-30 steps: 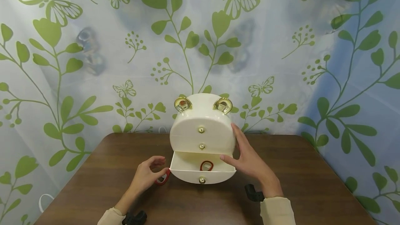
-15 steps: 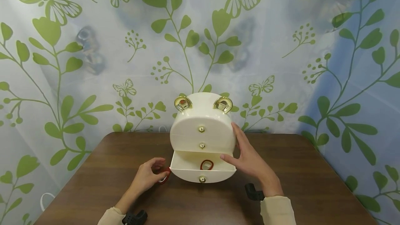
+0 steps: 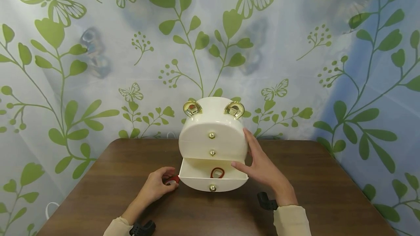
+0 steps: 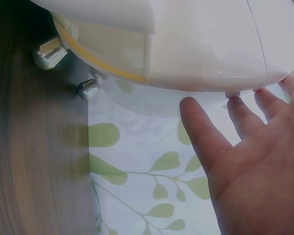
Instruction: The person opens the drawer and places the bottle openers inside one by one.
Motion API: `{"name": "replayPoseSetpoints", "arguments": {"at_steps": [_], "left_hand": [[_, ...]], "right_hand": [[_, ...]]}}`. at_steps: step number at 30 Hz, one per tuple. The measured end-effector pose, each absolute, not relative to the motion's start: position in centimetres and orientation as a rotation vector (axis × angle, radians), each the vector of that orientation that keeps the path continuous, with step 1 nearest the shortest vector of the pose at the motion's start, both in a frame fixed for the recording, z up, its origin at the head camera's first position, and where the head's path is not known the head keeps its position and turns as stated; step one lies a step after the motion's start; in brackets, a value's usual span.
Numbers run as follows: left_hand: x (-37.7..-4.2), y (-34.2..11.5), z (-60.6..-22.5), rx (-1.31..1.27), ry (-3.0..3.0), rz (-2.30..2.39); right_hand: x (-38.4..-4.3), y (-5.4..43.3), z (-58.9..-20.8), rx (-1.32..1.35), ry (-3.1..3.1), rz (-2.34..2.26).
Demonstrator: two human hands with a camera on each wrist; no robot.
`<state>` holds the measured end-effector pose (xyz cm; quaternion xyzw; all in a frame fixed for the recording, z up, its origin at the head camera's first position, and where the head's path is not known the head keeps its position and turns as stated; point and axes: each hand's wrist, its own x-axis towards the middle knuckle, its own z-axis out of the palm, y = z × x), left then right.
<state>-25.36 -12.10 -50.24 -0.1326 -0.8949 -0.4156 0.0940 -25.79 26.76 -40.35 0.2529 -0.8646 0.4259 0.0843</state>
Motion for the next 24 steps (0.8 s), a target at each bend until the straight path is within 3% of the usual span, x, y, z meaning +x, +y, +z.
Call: {"name": "replayPoseSetpoints", "arguments": {"at_steps": [24], "left_hand": [[-25.45,-12.01,-50.26,-0.486,-2.64,-1.08]], "right_hand": [[-25.84,26.7,-40.53,0.74,-2.593,1.259]]}}
